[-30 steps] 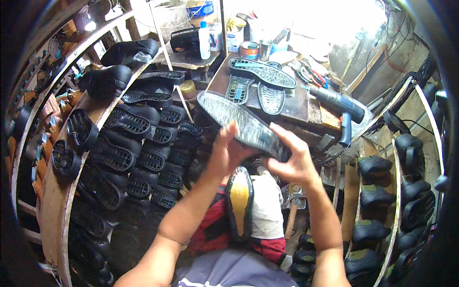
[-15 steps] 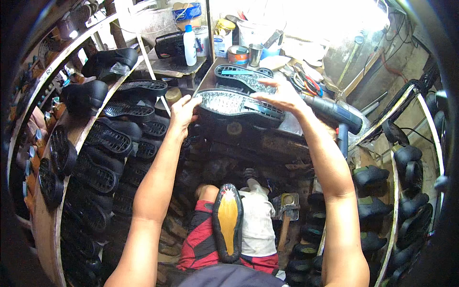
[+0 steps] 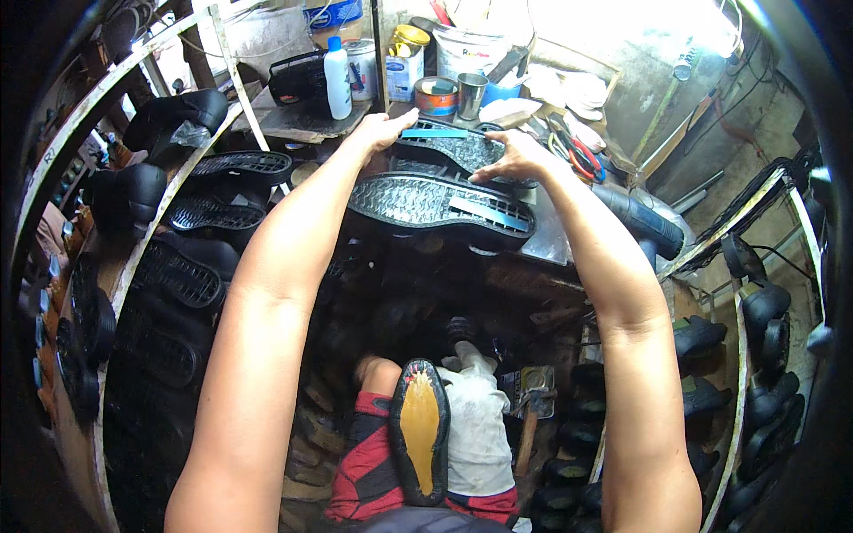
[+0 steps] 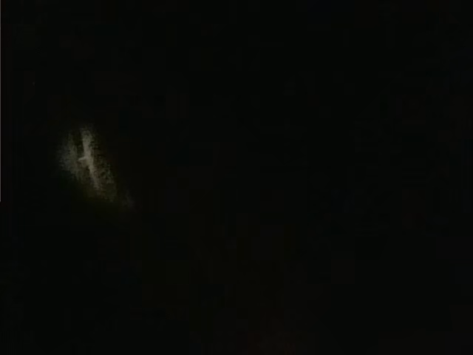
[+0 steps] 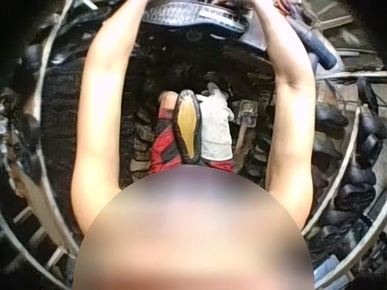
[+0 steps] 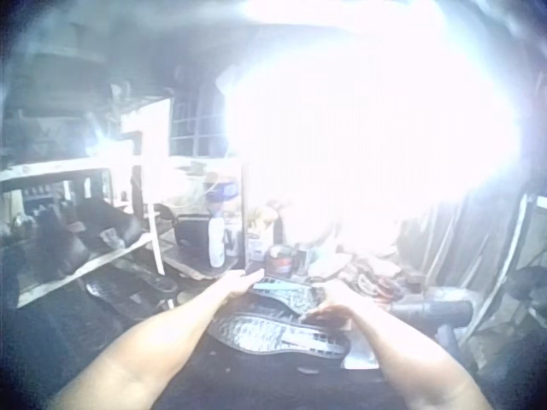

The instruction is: The person picks slipper uppers and soles from shelves, aligns and presses them together by hand, and uses a heat gun to warm the soles before assembly. The person handles several pairs one at a time and places finished units on the workbench.

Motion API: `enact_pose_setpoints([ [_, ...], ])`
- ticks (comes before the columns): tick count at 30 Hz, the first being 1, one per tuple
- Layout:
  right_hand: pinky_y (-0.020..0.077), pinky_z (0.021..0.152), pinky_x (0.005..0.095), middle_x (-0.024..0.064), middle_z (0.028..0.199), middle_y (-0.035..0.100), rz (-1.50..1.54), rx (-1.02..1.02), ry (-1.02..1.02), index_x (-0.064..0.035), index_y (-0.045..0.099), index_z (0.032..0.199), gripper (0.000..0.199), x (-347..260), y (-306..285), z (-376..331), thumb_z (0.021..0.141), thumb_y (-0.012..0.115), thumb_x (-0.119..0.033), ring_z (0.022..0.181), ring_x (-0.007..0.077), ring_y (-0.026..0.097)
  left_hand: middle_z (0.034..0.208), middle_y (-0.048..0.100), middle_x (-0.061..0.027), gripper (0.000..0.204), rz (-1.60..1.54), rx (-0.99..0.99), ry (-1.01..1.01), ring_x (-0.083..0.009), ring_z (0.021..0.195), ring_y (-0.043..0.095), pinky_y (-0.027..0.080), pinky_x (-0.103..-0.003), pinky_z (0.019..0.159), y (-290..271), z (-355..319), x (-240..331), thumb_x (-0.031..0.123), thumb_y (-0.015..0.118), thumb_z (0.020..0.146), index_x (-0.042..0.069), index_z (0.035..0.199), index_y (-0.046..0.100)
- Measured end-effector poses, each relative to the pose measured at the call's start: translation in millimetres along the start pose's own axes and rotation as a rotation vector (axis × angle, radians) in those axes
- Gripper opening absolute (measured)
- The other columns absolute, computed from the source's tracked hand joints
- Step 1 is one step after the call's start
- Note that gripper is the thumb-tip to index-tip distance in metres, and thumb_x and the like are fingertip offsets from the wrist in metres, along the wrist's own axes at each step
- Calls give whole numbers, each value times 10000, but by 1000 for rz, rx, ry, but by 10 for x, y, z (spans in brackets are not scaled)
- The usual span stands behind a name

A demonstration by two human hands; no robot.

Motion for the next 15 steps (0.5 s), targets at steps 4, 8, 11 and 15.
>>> enact_pose_setpoints([
  [4,477,1219,461,283,1524,629,-62,125,-124,-37,565,1586,1174,-54,-77,14,629,985,-572,1438,373,603,1642,533,-216,1083,-92,-68,46,-420,1489,500,383,-681,1175,29,-125,118,827,770,831,68,1580,586],
  [8,460,1227,454,269,1526,634,59,188,-202,-33,576,1575,1050,-78,-174,42,669,921,-435,1438,373,600,1583,569,-229,987,-311,-20,2,-433,1442,532,465,-628,1140,-166,-347,185,776,824,829,85,1507,635],
  [11,423,1258,461,268,1576,595,94,121,-181,-70,549,1609,1074,-72,-136,88,677,921,-451,1481,387,558,1663,424,-329,1194,-310,-92,-89,-519,1491,476,443,-643,1180,-212,-483,141,780,859,786,25,1625,469],
  [15,404,1272,476,244,1621,559,-56,94,-66,-133,505,1655,1135,-114,-73,40,664,933,-486,1511,389,525,1724,220,-420,1397,-303,-135,-178,-638,1540,345,419,-687,1195,-200,-565,-14,778,899,731,-28,1698,295],
])
Point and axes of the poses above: each hand's wrist, its own z-axis towards the middle knuckle, its own y-axis out of the palm, x = y × z, the point moved 7 cm from there along z, towards the middle knuckle
